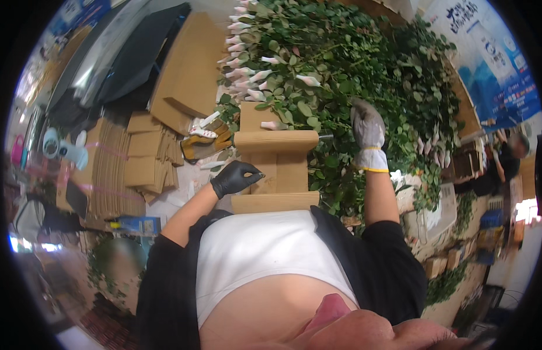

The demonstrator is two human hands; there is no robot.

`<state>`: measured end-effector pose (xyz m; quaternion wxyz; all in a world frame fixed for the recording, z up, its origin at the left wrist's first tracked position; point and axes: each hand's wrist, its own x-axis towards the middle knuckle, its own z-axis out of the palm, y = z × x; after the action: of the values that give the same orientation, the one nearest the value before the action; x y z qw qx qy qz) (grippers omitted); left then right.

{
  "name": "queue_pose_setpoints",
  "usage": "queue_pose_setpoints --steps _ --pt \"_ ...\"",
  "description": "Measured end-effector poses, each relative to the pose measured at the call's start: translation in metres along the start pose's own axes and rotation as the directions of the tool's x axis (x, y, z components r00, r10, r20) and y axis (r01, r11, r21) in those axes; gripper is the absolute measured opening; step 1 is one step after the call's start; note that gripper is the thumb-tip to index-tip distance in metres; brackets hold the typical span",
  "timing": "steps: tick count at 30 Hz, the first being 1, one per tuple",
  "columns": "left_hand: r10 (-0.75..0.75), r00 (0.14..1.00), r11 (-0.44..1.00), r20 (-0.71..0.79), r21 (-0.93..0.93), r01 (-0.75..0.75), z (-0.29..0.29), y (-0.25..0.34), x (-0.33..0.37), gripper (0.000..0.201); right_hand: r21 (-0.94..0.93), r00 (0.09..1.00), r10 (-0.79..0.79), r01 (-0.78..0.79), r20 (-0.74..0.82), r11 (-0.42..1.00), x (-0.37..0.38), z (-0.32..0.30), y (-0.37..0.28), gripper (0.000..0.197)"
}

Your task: The person packs roses into cardboard sleeves, aligning the buds and then securing the sleeve with a stapler.

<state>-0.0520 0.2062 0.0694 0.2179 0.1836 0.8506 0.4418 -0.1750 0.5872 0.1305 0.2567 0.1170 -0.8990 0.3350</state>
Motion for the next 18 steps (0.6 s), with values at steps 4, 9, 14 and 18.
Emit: queue_pose_setpoints --steps 4,9,14,18 --pt "0.322 0.941 0.933 -0.102 0.201 -0.297 0.045 -0.082 0.027 0.017 -0.254 0.924 0.159 -0.07 0.347 0.965 0.003 0.052 0.024 0.035" --pt "0.357 0.883 0.933 -0.304 0.158 -0.323 0.065 -0.093 0.009 0.01 -0.567 0.917 0.19 0.047 0.351 0.822 0.024 0.058 -0.039 0.034" --pt "0.489 0.827 0.872 -0.277 0.198 -0.449 0.073 -0.087 0.024 0.008 -0.654 0.942 0.222 -0.004 0.251 0.756 0.016 -0.018 -0.037 0.02" --pt "0.437 0.858 0.899 -0.27 0.138 -0.415 0.068 -0.089 0.024 0.008 -0.558 0.998 0.003 0.034 0.066 0.829 0.001 -0.059 -0.06 0.025"
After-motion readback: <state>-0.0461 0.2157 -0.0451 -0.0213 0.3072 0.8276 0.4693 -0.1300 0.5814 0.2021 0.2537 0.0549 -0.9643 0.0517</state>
